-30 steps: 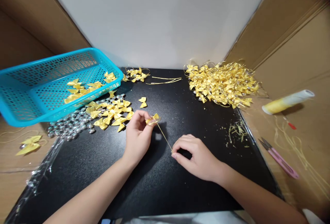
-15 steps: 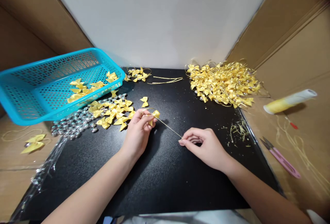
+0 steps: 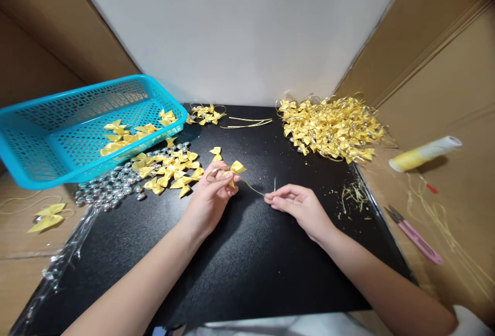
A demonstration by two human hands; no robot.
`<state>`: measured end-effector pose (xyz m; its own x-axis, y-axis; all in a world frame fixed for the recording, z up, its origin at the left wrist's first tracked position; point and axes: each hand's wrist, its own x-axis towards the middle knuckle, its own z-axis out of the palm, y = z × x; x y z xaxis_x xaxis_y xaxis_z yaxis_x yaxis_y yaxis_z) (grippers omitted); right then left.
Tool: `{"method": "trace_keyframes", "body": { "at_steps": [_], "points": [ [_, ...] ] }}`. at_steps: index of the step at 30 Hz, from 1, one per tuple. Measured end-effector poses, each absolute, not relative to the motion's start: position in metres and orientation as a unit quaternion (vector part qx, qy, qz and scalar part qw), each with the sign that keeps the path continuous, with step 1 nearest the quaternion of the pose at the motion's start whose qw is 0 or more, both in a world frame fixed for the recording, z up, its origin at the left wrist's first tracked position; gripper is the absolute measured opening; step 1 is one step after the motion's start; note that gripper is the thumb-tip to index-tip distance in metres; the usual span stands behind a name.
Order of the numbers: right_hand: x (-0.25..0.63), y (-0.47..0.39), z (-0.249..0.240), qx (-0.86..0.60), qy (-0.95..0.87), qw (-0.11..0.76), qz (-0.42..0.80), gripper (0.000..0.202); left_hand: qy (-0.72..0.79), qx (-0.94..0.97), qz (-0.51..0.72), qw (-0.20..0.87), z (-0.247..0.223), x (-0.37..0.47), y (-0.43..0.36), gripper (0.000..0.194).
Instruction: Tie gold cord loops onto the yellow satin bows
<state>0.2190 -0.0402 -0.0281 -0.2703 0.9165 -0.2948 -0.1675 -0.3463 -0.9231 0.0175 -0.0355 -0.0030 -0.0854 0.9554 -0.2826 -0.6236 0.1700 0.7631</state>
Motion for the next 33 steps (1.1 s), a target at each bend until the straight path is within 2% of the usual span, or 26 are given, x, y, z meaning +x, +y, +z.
{"method": "trace_keyframes", "body": {
  "at_steps": [7,11,15,20,27,33],
  "points": [
    [0.218,-0.033,-0.026,-0.461,-0.306,0.461,0.694,0.032,0.392,0.299,0.590,0.639,-0.007,0.021,-0.042,0.030],
    [0.219,-0.032,-0.021,-0.436,-0.320,0.481,0.690,0.038,0.373,0.282,0.592,0.656,-0.004,0.021,-0.043,0.034],
    [0.220,-0.032,-0.019,-0.427,-0.347,0.451,0.702,0.042,0.354,0.247,0.591,0.682,-0.001,0.017,-0.043,0.039],
    [0.222,-0.028,-0.028,-0.465,-0.400,0.426,0.666,0.032,0.315,0.323,0.534,0.715,-0.004,0.012,-0.047,0.035],
    [0.227,-0.021,-0.025,-0.490,-0.378,0.523,0.586,0.034,0.300,0.473,0.315,0.766,-0.005,0.014,-0.051,0.025],
    [0.234,-0.018,-0.018,-0.473,-0.356,0.608,0.529,0.029,0.333,0.491,0.297,0.748,-0.006,0.024,-0.051,0.019]
  ]
}}
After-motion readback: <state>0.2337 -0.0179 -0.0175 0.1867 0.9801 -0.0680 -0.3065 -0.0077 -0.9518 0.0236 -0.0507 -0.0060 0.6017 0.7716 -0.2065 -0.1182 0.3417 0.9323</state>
